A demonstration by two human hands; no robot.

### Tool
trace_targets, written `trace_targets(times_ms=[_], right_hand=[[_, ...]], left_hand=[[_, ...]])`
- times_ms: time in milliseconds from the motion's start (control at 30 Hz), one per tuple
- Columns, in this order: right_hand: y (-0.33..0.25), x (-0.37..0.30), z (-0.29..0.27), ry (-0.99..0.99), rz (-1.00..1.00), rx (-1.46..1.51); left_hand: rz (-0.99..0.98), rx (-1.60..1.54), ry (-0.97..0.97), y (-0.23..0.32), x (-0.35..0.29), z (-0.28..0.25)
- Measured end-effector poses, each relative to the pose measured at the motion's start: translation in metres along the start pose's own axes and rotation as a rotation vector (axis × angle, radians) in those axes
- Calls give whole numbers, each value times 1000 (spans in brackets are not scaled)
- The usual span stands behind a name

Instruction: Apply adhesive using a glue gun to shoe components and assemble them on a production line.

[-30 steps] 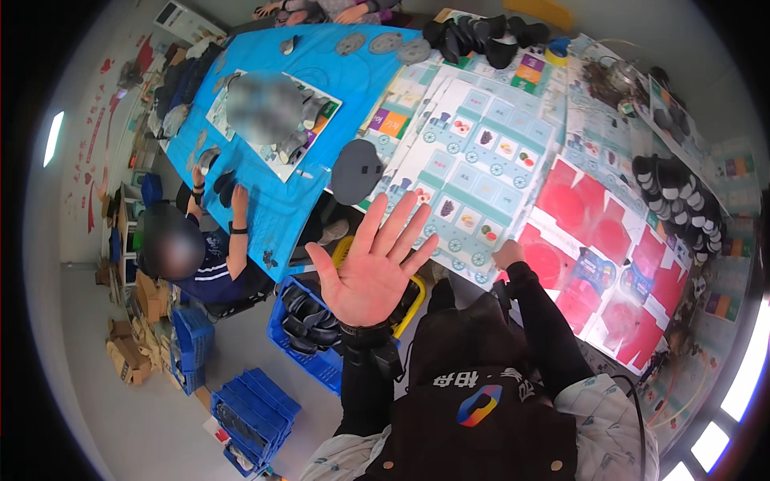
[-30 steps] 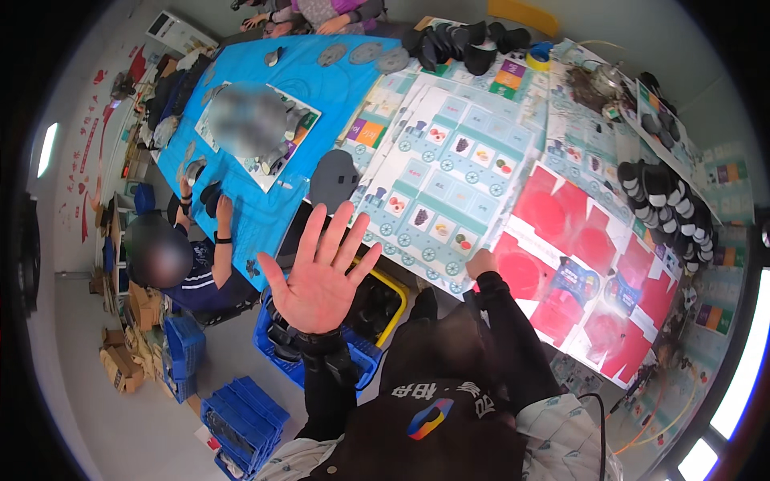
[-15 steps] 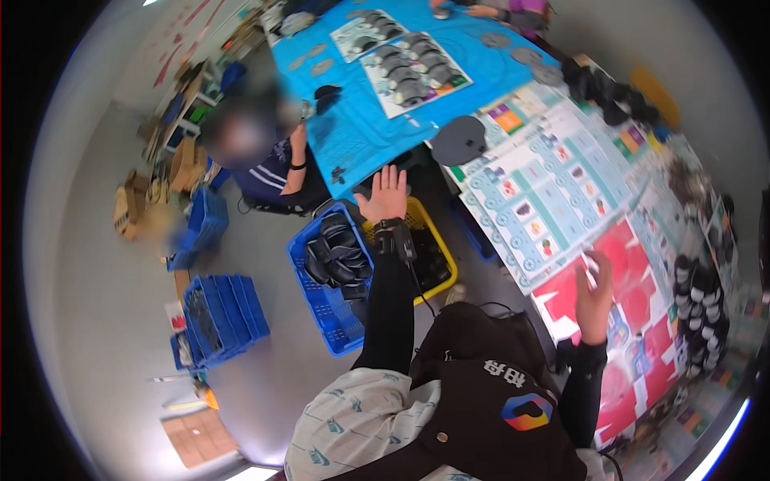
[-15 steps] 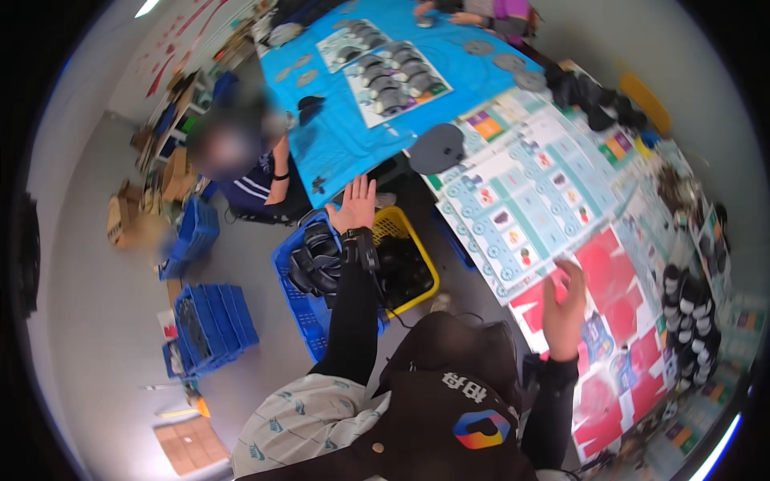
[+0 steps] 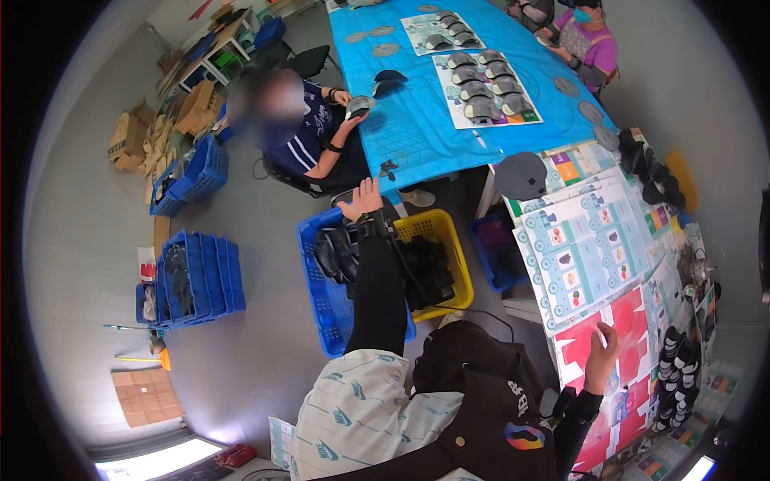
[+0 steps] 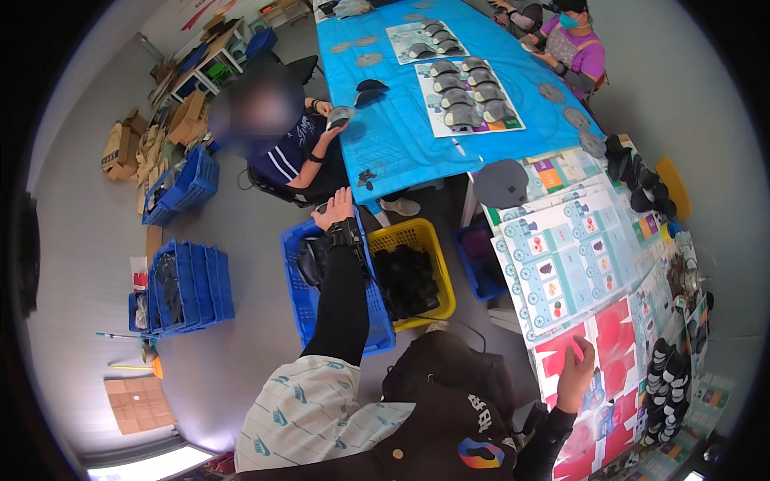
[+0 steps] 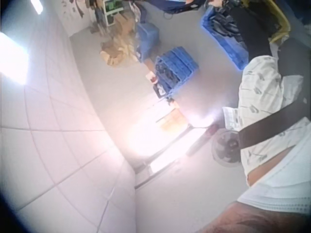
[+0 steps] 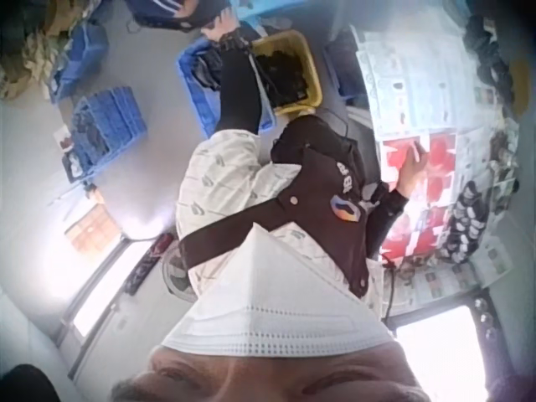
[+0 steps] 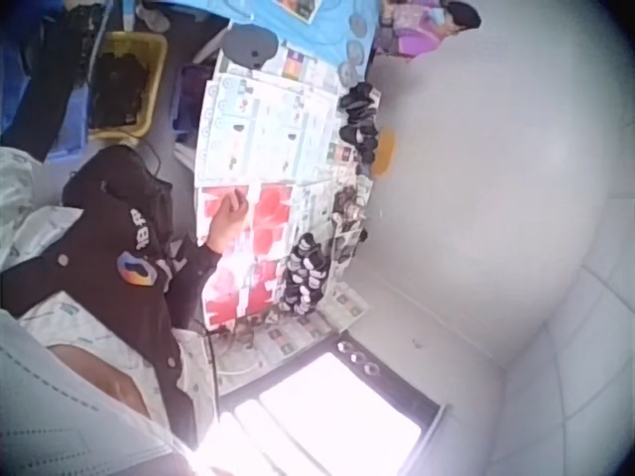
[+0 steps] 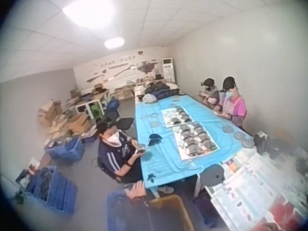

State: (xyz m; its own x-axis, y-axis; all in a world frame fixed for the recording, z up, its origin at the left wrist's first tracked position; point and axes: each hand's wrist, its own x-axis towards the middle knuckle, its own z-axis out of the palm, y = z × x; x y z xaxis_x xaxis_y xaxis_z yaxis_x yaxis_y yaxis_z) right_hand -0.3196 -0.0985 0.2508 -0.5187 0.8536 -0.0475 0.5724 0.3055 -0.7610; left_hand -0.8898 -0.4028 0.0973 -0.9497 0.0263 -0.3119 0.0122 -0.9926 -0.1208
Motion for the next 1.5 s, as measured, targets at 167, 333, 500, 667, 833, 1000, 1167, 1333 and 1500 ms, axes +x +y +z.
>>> trace_targets(times_ms=[167, 333, 500, 667, 833, 1000, 1167, 1333, 1500], right_hand=[[-20, -2, 28, 32, 24, 3], [-43, 2, 42, 0, 10, 0], [-50, 9, 53, -39, -70, -62], [-99, 6, 83, -4, -354, -129], [-177, 21, 124, 8, -688, -206], [-162, 40, 93, 273, -673, -371], [-120, 20, 55, 377, -600, -270], [-71, -2, 6, 367, -442, -108], [-17, -30, -34, 193, -224, 300]], left_hand=[[-11, -24, 8, 22, 30, 2], [-16, -36, 39, 28, 44, -4], [-12, 1, 68, 34, 43, -6], [-827, 856, -301, -69, -55, -10], [-1784, 374, -424, -158, -244, -38], [-1475, 516, -335, -181, -367, 56], [-1426, 746, -464, -188, -427, 45], [-1476, 979, -656, -187, -475, 23], [-1471, 1220, -773, -190, -522, 8]])
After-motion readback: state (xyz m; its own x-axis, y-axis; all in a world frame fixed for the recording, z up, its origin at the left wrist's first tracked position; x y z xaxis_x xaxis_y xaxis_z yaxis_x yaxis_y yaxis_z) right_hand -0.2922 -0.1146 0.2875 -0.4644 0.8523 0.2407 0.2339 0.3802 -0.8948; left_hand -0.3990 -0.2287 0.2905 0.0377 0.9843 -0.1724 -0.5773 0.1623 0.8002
